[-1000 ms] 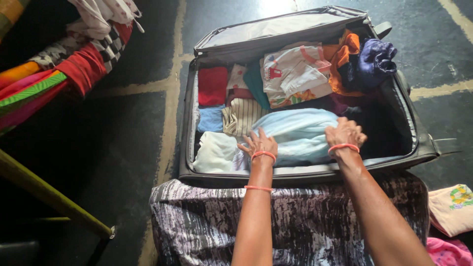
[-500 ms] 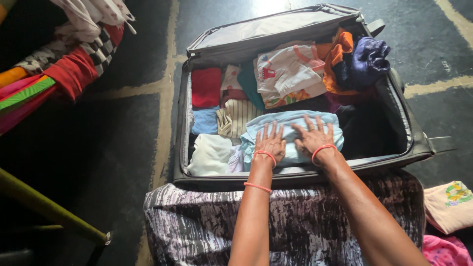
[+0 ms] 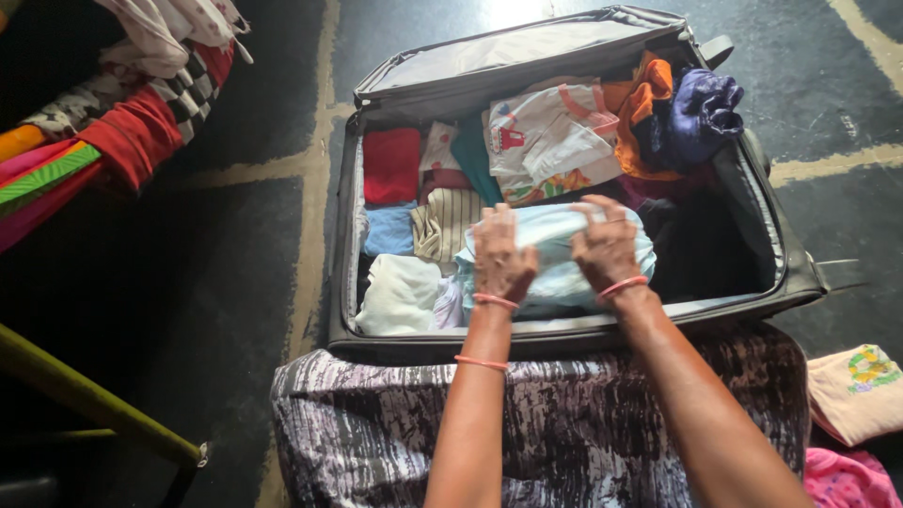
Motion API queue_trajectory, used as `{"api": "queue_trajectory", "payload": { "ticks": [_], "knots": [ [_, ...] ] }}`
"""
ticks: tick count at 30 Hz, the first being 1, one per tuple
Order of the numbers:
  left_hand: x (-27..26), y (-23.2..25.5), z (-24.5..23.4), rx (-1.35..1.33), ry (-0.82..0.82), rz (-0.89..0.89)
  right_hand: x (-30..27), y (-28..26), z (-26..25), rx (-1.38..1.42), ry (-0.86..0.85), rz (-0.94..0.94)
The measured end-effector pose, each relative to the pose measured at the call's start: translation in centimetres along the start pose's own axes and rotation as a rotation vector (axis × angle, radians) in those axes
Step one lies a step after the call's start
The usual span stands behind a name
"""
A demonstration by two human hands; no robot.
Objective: The person is packing a suitcase with various folded clothes. They place a light blue garment into the suitcase, press it down, and then add a white garment with a red design. The person continues to arrange and press down the clothes to fit them into the suitcase.
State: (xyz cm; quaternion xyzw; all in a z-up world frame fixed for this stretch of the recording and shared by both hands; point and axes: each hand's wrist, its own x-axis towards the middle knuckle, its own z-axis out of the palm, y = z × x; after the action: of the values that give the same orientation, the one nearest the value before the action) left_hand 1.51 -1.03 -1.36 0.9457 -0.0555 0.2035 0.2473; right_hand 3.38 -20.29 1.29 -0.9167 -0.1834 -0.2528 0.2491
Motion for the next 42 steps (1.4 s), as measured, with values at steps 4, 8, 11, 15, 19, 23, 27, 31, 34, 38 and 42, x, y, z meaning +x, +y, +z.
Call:
{"api": "queue_trajectory", "payload": {
  "ticks": [4,8,11,15,19,23,27,31,34,38,42],
  "knots": [
    [-1.0,-0.8,4.8,0.063,-0.273,0.106,-1.4,0.0,2.4,-0.276,-0.406,-0.129],
    [-1.3,-1.3,4.6,0.114,-0.487,-0.131,-2.0,2.8,3.1,-0.388,-0.649,0.241],
    [-1.4,-1.7,2.5,0.146,-0.422,-0.320,-2.1,4.2,2.5,-0.401,-0.559,0.484],
    [-1.6,-1.1,-0.1,0.120,-0.245,-0.379,-2.3,4.3,0.6,-0.441,-0.430,0.622],
    [-0.4,-0.1,-0.5,-0.181,0.063,-0.065,-2.1,3.9,0.3,-0.122,0.076,0.173],
    [-0.2,0.5,2.9,-0.060,-0.159,0.219,-0.8,4.1,4.1,-0.006,-0.158,-0.185],
    [-1.0,-0.7,6.2,0.075,-0.418,0.148,-3.6,4.7,5.6,-0.312,-0.463,-0.142],
    [-1.3,-1.4,5.5,0.188,-0.493,-0.089,-3.0,6.4,4.3,-0.501,-0.462,0.089],
    [-1.3,-1.3,2.5,0.248,-0.430,-0.368,-2.4,4.5,1.4,-0.454,-0.491,0.566],
    [-0.9,0.4,-1.3,0.197,-0.274,-0.498,-1.4,1.9,-1.2,-0.236,-0.091,0.324],
    [-0.2,0.8,-0.4,0.012,-0.054,-0.109,-0.3,1.7,0.8,-0.020,-0.016,-0.076]
  ]
}}
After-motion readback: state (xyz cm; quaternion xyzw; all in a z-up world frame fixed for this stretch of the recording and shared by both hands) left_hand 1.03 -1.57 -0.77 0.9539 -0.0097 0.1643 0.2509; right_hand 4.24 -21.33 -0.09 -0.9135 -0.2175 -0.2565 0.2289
